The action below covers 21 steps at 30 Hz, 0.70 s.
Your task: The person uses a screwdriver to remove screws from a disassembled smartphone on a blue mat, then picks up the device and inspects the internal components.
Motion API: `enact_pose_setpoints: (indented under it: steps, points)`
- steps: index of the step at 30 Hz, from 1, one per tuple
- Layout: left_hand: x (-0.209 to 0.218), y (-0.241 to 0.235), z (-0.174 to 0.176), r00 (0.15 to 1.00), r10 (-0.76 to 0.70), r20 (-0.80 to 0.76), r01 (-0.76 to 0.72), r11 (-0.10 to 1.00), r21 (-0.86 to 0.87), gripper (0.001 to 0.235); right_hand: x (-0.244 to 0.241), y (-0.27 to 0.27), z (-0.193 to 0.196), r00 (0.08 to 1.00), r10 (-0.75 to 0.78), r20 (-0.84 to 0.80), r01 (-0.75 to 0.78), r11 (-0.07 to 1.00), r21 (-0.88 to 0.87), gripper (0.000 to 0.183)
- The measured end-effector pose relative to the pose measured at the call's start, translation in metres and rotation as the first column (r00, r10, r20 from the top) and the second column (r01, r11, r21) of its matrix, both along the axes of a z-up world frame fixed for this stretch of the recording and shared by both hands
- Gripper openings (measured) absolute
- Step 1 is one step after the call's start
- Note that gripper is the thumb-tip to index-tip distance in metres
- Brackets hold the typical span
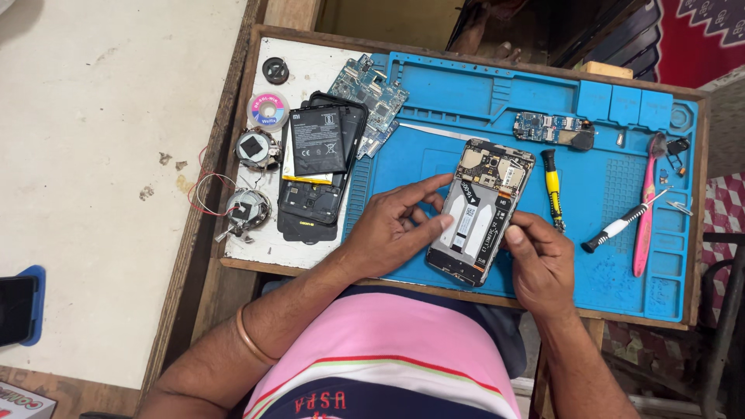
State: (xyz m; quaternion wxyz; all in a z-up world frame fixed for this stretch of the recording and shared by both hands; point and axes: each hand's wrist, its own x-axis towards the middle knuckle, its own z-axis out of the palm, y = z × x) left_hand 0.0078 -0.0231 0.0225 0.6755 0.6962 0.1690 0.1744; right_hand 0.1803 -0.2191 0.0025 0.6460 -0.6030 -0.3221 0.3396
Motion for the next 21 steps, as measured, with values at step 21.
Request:
enact_pose_setpoints:
  steps: [21]
  points:
    - [-0.004, -0.003, 0.0, 0.995, -0.098, 0.002, 0.084, 0.871, 0.484, 0.123, 0.001, -0.004, -0.004, 0.993, 0.116, 0.007, -0.117, 0.991, 0.064, 0.028]
